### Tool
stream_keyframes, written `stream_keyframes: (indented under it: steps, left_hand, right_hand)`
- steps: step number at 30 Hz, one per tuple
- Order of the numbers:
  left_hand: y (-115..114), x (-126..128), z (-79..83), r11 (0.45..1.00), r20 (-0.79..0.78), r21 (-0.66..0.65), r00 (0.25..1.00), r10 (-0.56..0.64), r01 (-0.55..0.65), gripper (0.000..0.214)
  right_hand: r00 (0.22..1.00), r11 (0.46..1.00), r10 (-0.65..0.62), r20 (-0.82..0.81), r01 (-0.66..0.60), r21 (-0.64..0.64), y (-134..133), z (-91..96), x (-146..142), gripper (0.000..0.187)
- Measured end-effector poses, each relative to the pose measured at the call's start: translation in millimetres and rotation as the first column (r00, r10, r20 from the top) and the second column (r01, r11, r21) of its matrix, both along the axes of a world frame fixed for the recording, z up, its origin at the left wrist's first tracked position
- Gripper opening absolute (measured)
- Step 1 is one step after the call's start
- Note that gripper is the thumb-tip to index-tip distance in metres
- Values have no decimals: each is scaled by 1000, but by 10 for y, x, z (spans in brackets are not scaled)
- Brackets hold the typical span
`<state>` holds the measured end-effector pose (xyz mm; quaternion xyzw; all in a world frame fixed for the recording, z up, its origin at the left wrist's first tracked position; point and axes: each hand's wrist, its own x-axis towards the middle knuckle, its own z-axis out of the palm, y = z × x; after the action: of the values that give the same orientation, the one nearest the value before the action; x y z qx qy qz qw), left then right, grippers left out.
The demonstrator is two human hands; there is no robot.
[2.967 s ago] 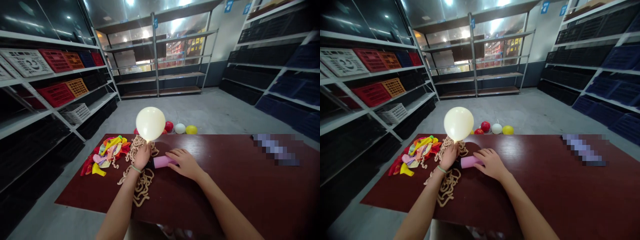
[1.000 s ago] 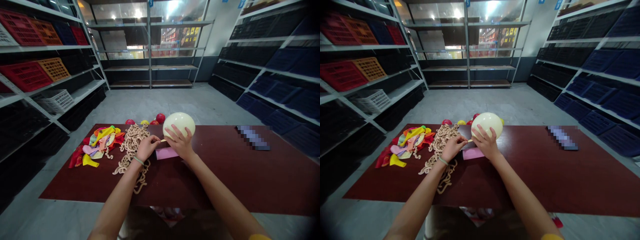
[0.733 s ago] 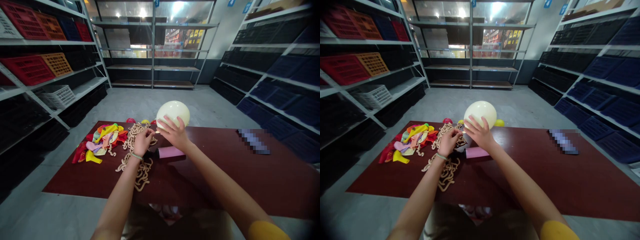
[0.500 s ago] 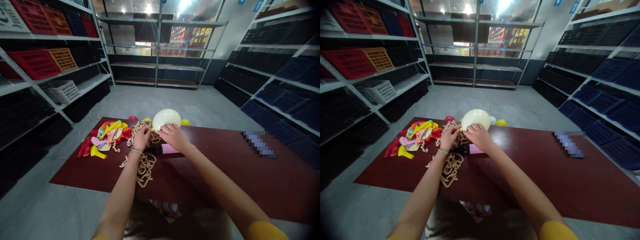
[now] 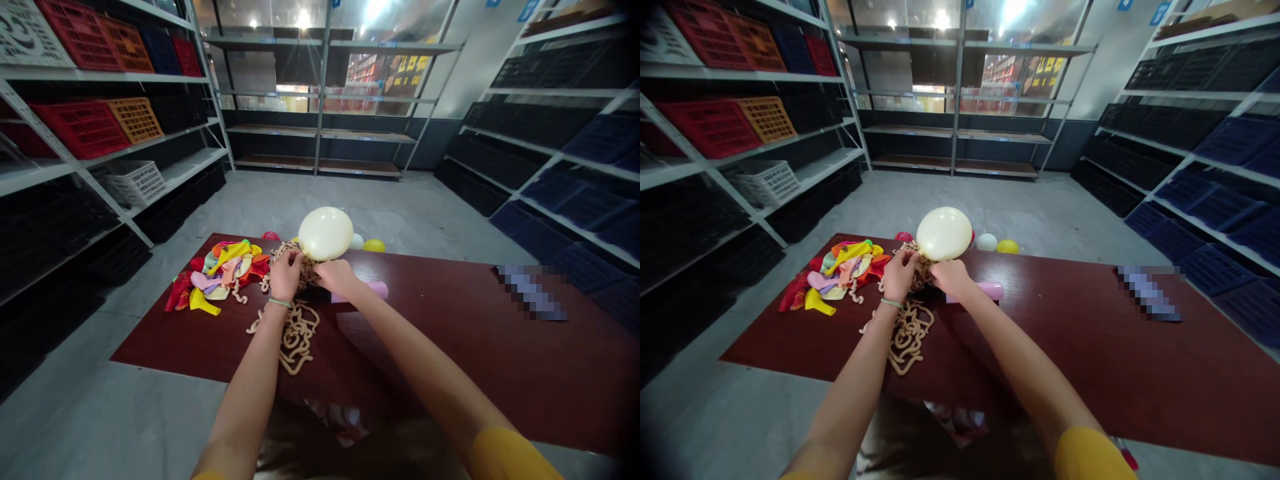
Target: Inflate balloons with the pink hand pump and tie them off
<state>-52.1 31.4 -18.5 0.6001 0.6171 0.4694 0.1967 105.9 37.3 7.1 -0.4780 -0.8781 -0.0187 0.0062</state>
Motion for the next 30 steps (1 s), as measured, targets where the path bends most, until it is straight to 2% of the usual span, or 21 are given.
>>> stream_keyframes:
  steps: [5,9,12,15,18,23,30]
  left_hand:
    - [-3,-5,24,1000,4,0,1000,3,-3,20]
    - [-13,-8,38,1000,18,-7,1000,6,-6,19]
    - [-18,0,33,1000,29,-1,1000,-4,4,19]
    - [-16,16,20,1000,36,7,999,-15,15,19]
    - [-20,40,18,1000,26,18,999,-23,22,18]
    - [-75,107,54,997,-28,50,998,-64,66,17]
    - [-209,241,105,978,-143,118,978,-155,172,17]
  right_hand:
    - [1000,1000,-7,-6,7,16,-39,-51,-19,25]
    - [998,997,-28,-57,32,71,-142,41,62,31]
    - [975,990,-74,-209,98,106,-219,194,179,33]
    - [860,984,-108,-498,163,67,-267,377,317,31]
    - [760,990,-72,-646,131,44,-291,561,445,29]
    - [726,990,-72,-684,137,41,-327,889,529,23]
    - [732,966,-86,-676,228,123,-176,1333,335,23]
